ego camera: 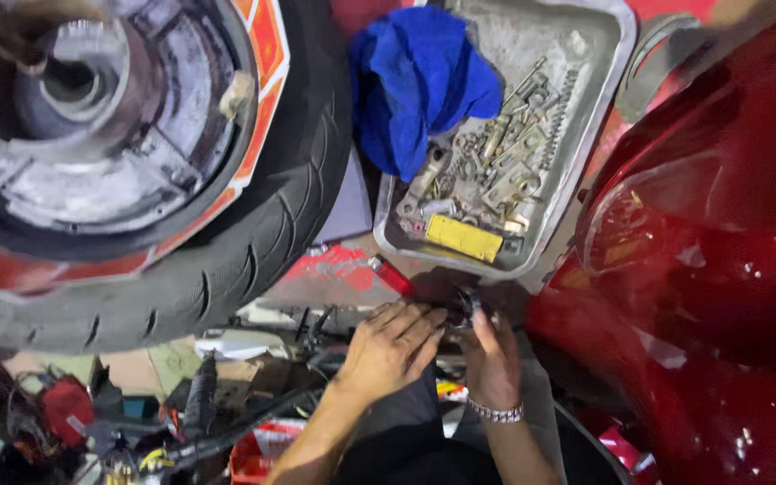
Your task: The person assembles components of a red scooter, including routing wires through the frame, retrieving small metal parts from a tray, and using a screwdriver to secure a panel.
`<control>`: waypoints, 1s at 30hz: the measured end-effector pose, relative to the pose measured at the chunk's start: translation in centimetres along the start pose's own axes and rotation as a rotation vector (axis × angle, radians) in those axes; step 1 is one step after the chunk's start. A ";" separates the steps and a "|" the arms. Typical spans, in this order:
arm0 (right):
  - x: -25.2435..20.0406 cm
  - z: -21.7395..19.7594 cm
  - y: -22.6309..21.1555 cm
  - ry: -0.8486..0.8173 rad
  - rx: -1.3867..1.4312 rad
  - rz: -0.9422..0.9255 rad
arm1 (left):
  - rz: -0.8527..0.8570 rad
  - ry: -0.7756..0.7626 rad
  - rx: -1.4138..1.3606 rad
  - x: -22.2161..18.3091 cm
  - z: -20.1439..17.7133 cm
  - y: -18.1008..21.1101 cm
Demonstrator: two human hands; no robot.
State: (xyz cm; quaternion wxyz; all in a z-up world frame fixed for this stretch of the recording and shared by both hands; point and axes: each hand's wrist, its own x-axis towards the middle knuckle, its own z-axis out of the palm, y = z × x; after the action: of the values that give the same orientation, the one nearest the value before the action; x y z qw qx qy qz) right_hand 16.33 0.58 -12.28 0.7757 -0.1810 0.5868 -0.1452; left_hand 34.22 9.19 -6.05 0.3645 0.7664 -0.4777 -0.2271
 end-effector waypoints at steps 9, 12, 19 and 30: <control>1.5 -0.9 0.2 0.151 0.289 -0.072 | -0.158 0.077 -0.059 6.1 1.1 -0.7; 1.4 -1.1 0.5 0.136 0.366 -0.051 | -0.183 0.087 -0.056 7.6 1.3 -1.0; 2.5 -3.2 2.0 0.163 0.409 0.007 | -0.180 0.094 -0.063 8.8 1.5 -1.7; 4.1 -4.0 1.2 0.391 0.124 0.239 | -0.100 0.327 0.198 20.1 6.4 -4.7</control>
State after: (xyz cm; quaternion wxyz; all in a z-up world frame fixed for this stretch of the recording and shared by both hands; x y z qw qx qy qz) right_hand 13.55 -0.53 -17.31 0.6685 -0.0306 0.7333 -0.1202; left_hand 41.29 -9.73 -13.73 0.3485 0.8479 -0.3935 -0.0693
